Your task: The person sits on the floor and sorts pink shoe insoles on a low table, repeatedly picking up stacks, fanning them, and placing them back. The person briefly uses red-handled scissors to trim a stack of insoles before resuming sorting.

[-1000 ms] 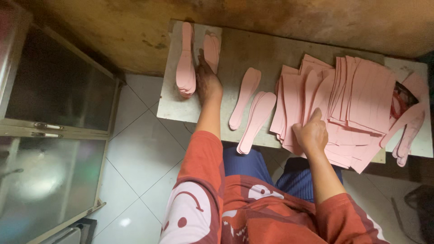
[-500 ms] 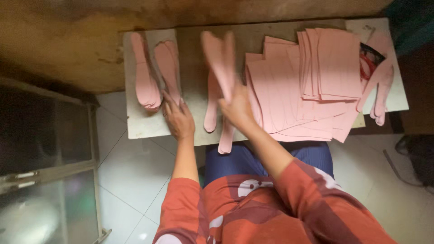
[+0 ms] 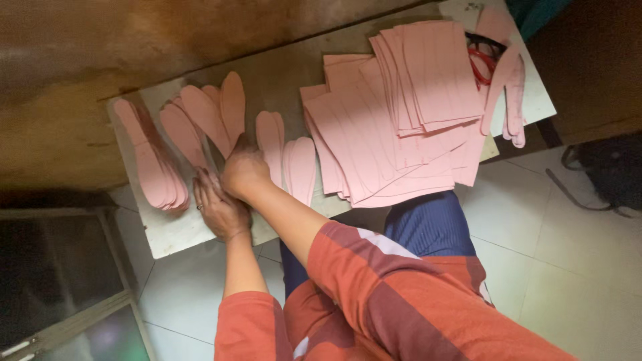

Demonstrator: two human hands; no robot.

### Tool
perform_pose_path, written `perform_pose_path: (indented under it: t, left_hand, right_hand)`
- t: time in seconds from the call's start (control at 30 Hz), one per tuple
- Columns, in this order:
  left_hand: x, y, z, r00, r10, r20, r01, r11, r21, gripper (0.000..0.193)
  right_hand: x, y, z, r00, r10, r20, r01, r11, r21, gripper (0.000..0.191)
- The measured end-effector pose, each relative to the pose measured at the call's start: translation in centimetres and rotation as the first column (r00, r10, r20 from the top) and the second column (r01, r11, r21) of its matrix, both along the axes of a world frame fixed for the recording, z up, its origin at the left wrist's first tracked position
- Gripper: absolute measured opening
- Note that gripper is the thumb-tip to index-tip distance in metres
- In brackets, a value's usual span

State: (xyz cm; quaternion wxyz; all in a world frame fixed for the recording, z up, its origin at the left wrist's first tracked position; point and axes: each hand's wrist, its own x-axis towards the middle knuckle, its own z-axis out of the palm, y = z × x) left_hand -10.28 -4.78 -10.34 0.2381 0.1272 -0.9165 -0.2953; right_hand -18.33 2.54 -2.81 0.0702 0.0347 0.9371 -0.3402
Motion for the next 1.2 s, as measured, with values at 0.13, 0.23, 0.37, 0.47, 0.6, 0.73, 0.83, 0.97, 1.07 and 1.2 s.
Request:
perform_pose_path:
  t: [0.13,0.23,0.37,0.47,0.6,0.73,0.83,0.97,1.07,1.2]
  left_hand:
    - [0.0,-0.5,0.4,1.0,0.001,0.01,0.0,1.0,-0.024,0.046]
    - [-0.4,-0.7,0.6,1.0,-0.003,0.007,0.003,1.0,-0.022,0.047]
    - [-0.1,-0.8,1.1,1.0,-0.026,-0.004,0.026,0.999,0.037,0.05]
    - [-0.2,-1.0,1.3,0.999,-0.005,0.041,0.003,0.999,0.035,0.052]
    - [-0.1,-1.2,1.6,0.995,0.057,0.081,-0.054,0.998,-0.035,0.054]
    - [0.6,-1.3,2.3,0.991,0.066,0.116,-0.064,0.998,-0.019,0.057]
    - [0.2,-1.1,3.0,0.987,0.101,0.124,-0.101,0.995,-0.013,0.06]
    - [0.7,-1.2,3.6,0.99,0.077,0.122,-0.071,0.996,-0.051,0.06]
    - [0.8,-1.5,3.6,0.988,0.08,0.133,-0.071,0.995,-0.072,0.059]
    - [1.1,-2.1,3.1,0.991,0.066,0.116,-0.058,0.996,-0.073,0.061]
  right_hand:
    - [1.9,5.4,2.7,0.979,0.197,0.045,-0.195,0.98,-0.045,0.067]
    - [2.6,13.3,2.6,0.985,0.018,-0.173,-0.035,0.995,-0.098,0.05]
    - [0.3,29.3,0.4,0.87,-0.336,-0.362,0.31,0.942,-0.128,0.036]
    - [-0.8,40.7,-1.0,0.786,-0.456,-0.417,0.482,0.875,-0.048,0.027]
    - [-3.1,48.2,-1.2,0.741,-0.436,-0.51,0.548,0.832,0.085,0.021]
    - [-4.6,46.9,-0.6,0.808,-0.588,-0.03,0.583,0.792,0.184,0.045]
    - [-4.9,43.3,0.2,0.741,-0.661,-0.121,0.669,0.71,0.22,0.095]
    - [-3.7,37.5,0.3,0.826,-0.562,0.042,0.522,0.79,0.321,0.115]
    - [-2.2,33.2,-0.2,0.857,-0.498,-0.131,0.513,0.805,0.298,0.112]
    - [-1.2,29.5,-0.4,0.852,-0.472,-0.227,0.52,0.815,0.255,0.109]
